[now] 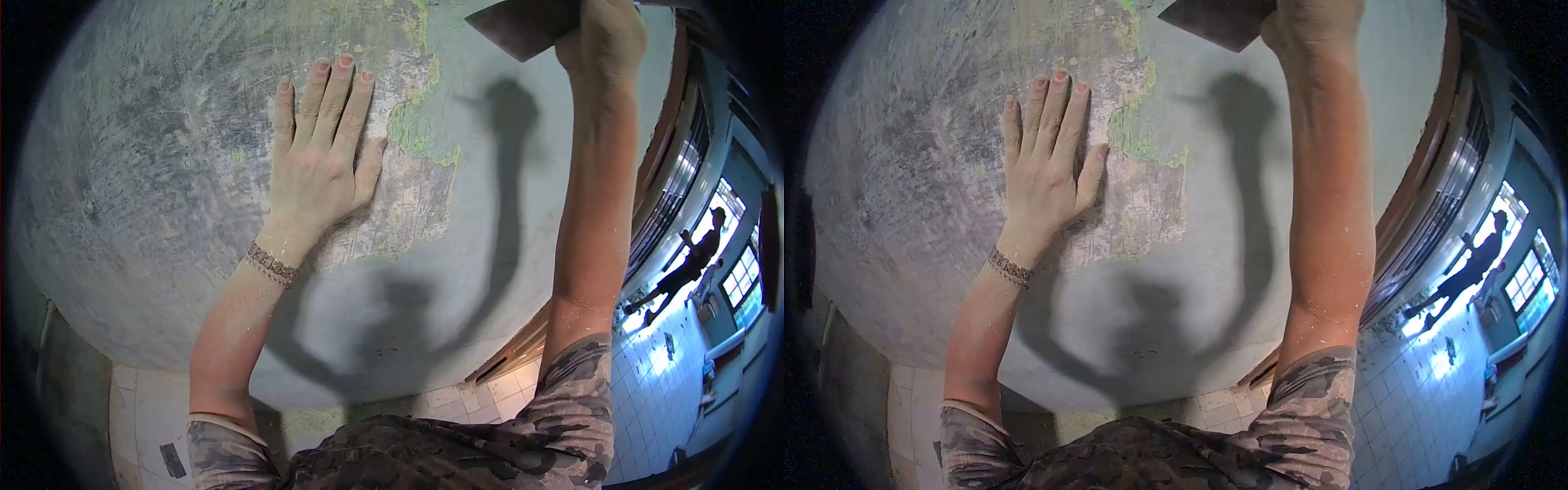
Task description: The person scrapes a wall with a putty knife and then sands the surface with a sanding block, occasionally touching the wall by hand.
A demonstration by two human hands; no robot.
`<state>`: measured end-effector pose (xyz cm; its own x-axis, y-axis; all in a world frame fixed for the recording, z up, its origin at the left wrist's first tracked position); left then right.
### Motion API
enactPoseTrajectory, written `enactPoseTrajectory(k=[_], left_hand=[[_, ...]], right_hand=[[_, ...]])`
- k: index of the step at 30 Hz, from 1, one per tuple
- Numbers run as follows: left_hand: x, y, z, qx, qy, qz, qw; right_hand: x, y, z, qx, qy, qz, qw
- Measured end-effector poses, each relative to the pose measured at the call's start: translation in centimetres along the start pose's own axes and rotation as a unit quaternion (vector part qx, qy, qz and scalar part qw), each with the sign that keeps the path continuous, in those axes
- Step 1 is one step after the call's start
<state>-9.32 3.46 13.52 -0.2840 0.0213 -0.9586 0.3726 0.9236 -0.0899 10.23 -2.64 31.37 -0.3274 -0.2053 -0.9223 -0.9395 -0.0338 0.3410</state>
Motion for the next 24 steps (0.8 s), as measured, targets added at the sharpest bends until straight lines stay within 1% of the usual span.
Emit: enactPoseTrajectory(k=[1,2,3,4,6,8,9,10,11,12,13,14,16,17,18,20,21,22,24], left_hand=[[0.0,0.0,0.0,0.008,0.001,-0.005,1.0],[0.0,-0.1,-0.1,0.016,0.003,-0.009,1.0],[0.1,-0.1,-0.1,0.021,0.005,-0.007,1.0],[0.3,-0.1,-0.2,0.022,0.008,-0.008,1.0],[-0.1,0.0,-0.4,0.024,0.011,0.0,1.0],[0.1,0.0,-0.3,0.026,0.009,-0.014,1.0],[0.2,-0.1,-0.4,0.029,0.011,-0.013,0.999],[0.2,-0.2,-0.4,0.041,0.01,-0.015,0.999],[0.2,-0.2,-0.5,0.052,0.007,-0.017,0.998],[0.3,-0.2,-0.4,0.056,0.008,-0.016,0.998],[0.5,-0.3,-0.5,0.057,0.009,-0.018,0.998],[0.4,-0.2,-0.6,0.057,0.008,-0.016,0.998],[0.5,-0.3,-0.6,0.058,0.005,-0.014,0.998],[0.6,-0.2,-0.6,0.059,0.007,-0.02,0.998],[0.7,-0.2,-0.6,0.055,0.005,-0.021,0.998],[0.7,-0.2,-0.5,0.051,0.008,-0.022,0.998],[0.7,-0.2,-0.3,0.049,0.007,-0.024,0.998],[0.7,-0.2,-0.3,0.043,0.005,-0.024,0.999],[0.7,-0.2,-0.1,0.032,0.003,-0.026,0.999]], right_hand=[[0.3,-0.2,1.1,0.138,0.02,0.014,0.99],[0.5,-0.5,1.9,0.272,0.039,0.028,0.961],[2.4,1.8,3.3,0.255,0.107,0.047,0.96],[3.7,2.4,5.0,0.15,0.148,-0.107,0.972],[3.4,2.2,4.1,0.155,0.09,-0.106,0.978],[1.8,1.4,1.3,0.082,0.031,-0.012,0.996],[0.7,1.5,0.6,-0.017,0.033,0.0,0.999],[0.8,1.8,1.2,-0.014,0.031,0.0,0.999],[1.4,2.3,2.8,0.127,0.07,-0.018,0.989],[2.2,2.2,4.3,0.267,0.11,-0.035,0.957],[3.6,2.4,5.4,0.235,0.122,-0.116,0.957],[3.4,2.1,5.3,0.236,0.118,-0.118,0.957],[3.1,2.2,2.5,0.198,0.05,-0.04,0.978],[2.6,2.1,0.9,0.115,0.043,0.013,0.992],[1.5,2.2,1.0,0.001,0.024,-0.001,1.0],[2.1,2.1,3.7,0.126,0.069,-0.042,0.989],[1.9,2.3,3.4,0.112,0.052,-0.075,0.989],[1.7,2.0,3.1,0.109,0.052,-0.077,0.99],[1.6,1.7,1.6,0.168,0.048,-0.083,0.981]])
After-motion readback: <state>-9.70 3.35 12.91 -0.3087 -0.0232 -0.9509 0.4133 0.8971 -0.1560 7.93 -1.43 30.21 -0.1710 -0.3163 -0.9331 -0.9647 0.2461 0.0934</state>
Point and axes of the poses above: each hand's wrist, its own x-axis away from the middle knuckle, its own y-axis out of the palm, z = x × y, the point moved 5 cm from there along -x, towards the middle knuckle, and after that the axes turned 7 degrees about -x, right-handed, at the moved point
